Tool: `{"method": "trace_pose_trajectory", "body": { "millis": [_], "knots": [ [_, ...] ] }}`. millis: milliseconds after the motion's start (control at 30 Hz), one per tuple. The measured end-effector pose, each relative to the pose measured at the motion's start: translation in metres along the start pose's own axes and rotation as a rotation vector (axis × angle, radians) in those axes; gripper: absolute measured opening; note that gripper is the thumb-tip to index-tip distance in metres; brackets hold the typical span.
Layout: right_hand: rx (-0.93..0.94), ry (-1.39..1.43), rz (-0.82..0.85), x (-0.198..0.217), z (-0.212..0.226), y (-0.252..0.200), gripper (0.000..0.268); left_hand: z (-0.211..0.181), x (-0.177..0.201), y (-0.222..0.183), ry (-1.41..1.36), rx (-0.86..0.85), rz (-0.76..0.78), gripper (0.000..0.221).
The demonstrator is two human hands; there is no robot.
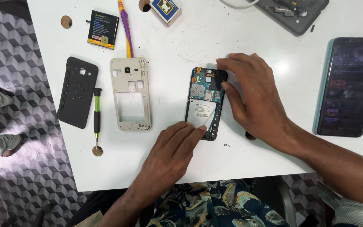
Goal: The person disassembles a smartphone by removing screws and detaching the motherboard. They then use a brush to clean the motherboard and the phone's internal frame before setting the components aside.
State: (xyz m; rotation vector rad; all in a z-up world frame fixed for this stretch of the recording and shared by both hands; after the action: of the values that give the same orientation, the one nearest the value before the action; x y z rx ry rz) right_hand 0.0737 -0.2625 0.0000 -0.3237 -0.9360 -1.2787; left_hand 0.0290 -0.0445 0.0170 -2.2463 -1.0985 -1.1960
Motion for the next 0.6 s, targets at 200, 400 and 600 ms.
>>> {"method": "trace_pose_trajectory", "body": {
  "millis": [200,400,600],
  "knots": [
    [0.028,0.005,0.0,-0.0035,-0.0035,-0.0009,0.048,0.0029,0.0005,-0.0004,-0.055,0.002,0.007,0.046],
    [0.026,0.034,-0.011,-0.0026,-0.0065,-0.0014,0.047,0.0042,0.001,-0.0001,-0.064,0.004,-0.004,0.042],
    [0.044,0.047,-0.035,-0.0003,-0.005,-0.0001,0.046,-0.0001,0.0042,0.0,0.022,-0.008,-0.032,0.047]
  ]
}}
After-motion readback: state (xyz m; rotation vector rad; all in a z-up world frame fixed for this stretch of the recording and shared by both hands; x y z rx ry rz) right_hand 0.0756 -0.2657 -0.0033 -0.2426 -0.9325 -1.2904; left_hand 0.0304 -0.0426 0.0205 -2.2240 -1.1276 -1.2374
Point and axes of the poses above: each hand's wrist, its own y-axis towards the middle knuckle, its own x-axis out of the back of the hand, z = x × y, the point moved 3 cm from there along y, towards the middle knuckle, and after that the axes turned 7 degrees about x, right-handed, at the moved point
